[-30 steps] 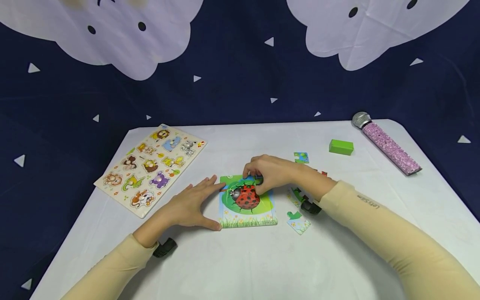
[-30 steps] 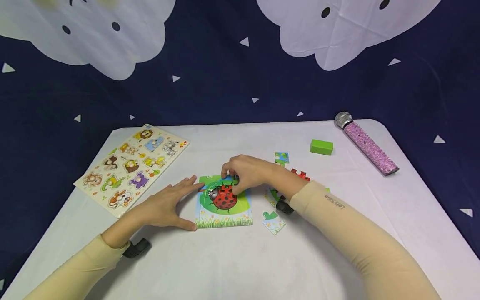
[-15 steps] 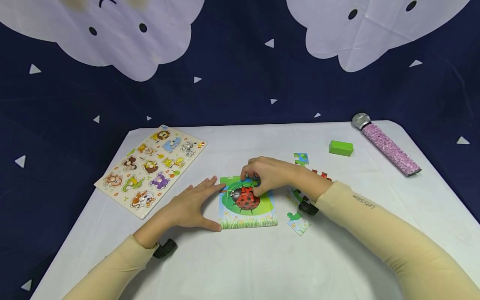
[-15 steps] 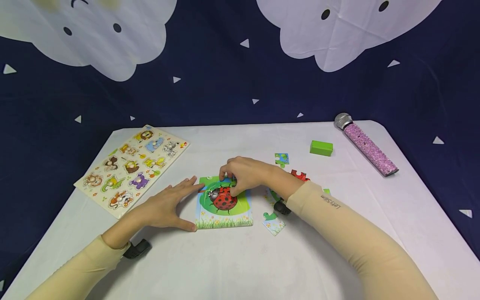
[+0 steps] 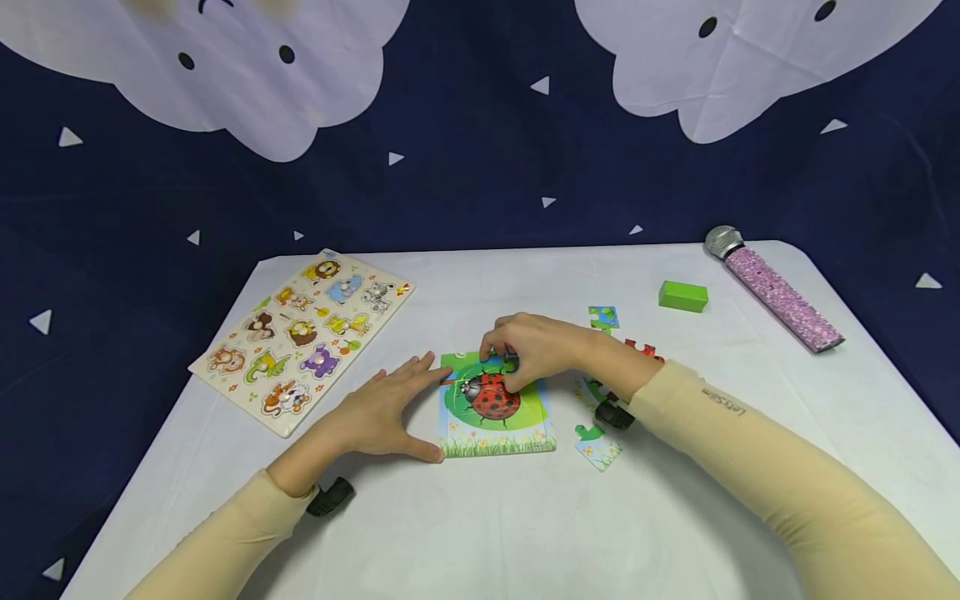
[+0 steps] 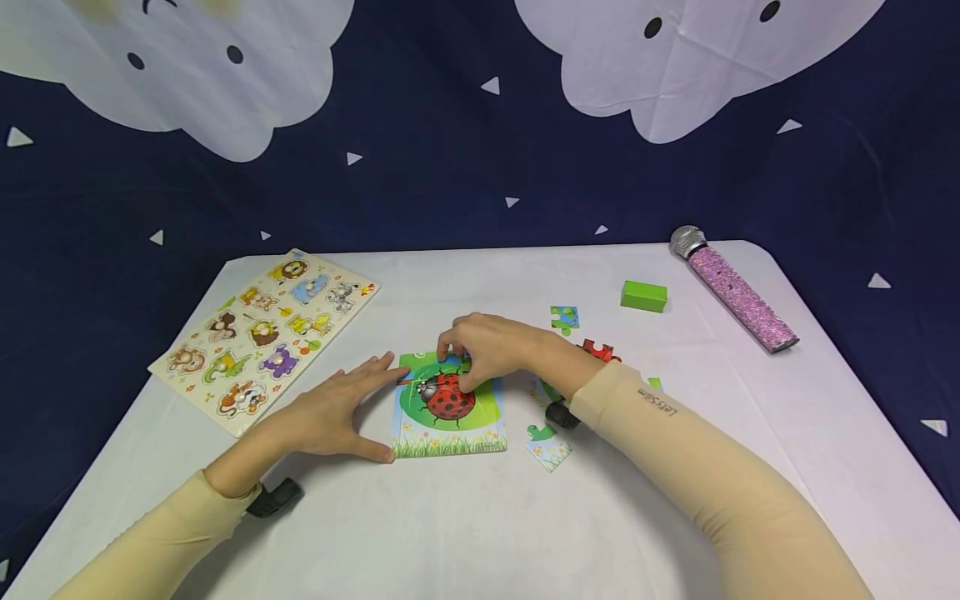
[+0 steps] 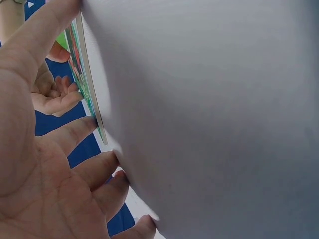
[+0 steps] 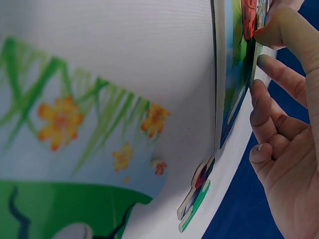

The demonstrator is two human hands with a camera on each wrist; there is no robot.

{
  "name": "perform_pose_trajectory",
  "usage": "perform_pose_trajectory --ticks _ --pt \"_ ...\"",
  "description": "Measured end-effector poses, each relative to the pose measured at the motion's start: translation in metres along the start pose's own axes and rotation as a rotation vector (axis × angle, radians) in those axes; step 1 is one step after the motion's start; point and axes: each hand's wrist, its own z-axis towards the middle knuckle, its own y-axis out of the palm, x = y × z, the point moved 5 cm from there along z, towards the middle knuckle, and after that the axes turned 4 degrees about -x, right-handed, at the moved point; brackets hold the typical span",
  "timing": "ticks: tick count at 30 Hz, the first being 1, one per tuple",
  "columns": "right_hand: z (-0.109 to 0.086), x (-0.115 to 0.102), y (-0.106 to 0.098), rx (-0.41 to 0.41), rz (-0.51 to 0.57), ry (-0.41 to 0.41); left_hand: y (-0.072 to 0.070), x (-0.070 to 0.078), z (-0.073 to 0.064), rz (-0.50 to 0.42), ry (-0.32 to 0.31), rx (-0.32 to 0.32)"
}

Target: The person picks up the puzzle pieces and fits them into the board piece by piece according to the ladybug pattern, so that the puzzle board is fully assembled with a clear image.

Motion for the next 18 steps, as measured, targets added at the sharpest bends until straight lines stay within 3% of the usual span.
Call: perform_pose_trajectory --ticks 18 --pt "0.0002 -0.0001 0.0011 -0.023 -0.019 0.024 -0.0004 0.0001 0.0004 -0.002 -0.001 -0.008"
